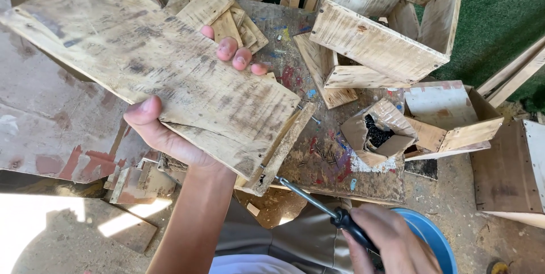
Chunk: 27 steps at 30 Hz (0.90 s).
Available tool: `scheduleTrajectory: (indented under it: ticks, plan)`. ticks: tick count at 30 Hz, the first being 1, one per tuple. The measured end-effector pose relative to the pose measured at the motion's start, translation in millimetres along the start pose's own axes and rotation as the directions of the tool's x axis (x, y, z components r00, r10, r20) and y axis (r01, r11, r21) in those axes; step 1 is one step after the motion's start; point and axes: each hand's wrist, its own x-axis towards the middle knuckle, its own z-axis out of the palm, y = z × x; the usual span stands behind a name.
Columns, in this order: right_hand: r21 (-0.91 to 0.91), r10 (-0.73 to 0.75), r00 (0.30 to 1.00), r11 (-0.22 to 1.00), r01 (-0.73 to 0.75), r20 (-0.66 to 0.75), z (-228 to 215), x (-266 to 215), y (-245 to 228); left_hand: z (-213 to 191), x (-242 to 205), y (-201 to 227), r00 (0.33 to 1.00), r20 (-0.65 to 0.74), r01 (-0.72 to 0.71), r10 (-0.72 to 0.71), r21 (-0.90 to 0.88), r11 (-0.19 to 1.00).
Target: Assembling a wooden box by prying fasteners and aligning wooden planks on a low work surface.
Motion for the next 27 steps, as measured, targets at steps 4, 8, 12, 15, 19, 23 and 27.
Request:
scheduleTrajectory:
  ticks: [4,8,12,15,19,23,27]
  plan:
    - [-0.434,-0.305,0.944,0.839,0.329,0.126,-21,-14,30,4,-1,-1,1.000,-0.010,0.023,-0.023,-0.014,1.000]
    - [-0.449,-0.413,0.897,0.779,0.438,0.158,-17,-15,51,10,-3,-6,1.000,-0.016,-0.003,0.002,-0.058,0.998]
    - [-0.419,-0.389,0.893,0.789,0.450,0.227,-9,-26,63,6,-5,-7,0.998,-0.052,0.039,-0.042,-0.065,0.997]
    - [-0.389,-0.195,0.955,0.880,0.270,0.223,2,-37,66,3,-11,-6,0.995,-0.077,0.059,-0.069,-0.128,0.990]
    - [0.032,0.300,0.830,0.934,-0.356,0.470,-9,-31,52,-6,-14,-4,0.994,-0.044,0.099,-0.104,-0.097,0.990]
    - [0.458,0.379,0.589,0.385,-0.801,0.713,-2,-48,86,-4,-14,-6,0.985,-0.041,0.161,-0.168,-0.127,0.979]
    - [0.447,0.250,0.709,0.628,-0.637,0.660,-11,-19,62,3,-2,-13,0.996,-0.021,0.088,-0.090,-0.063,0.994]
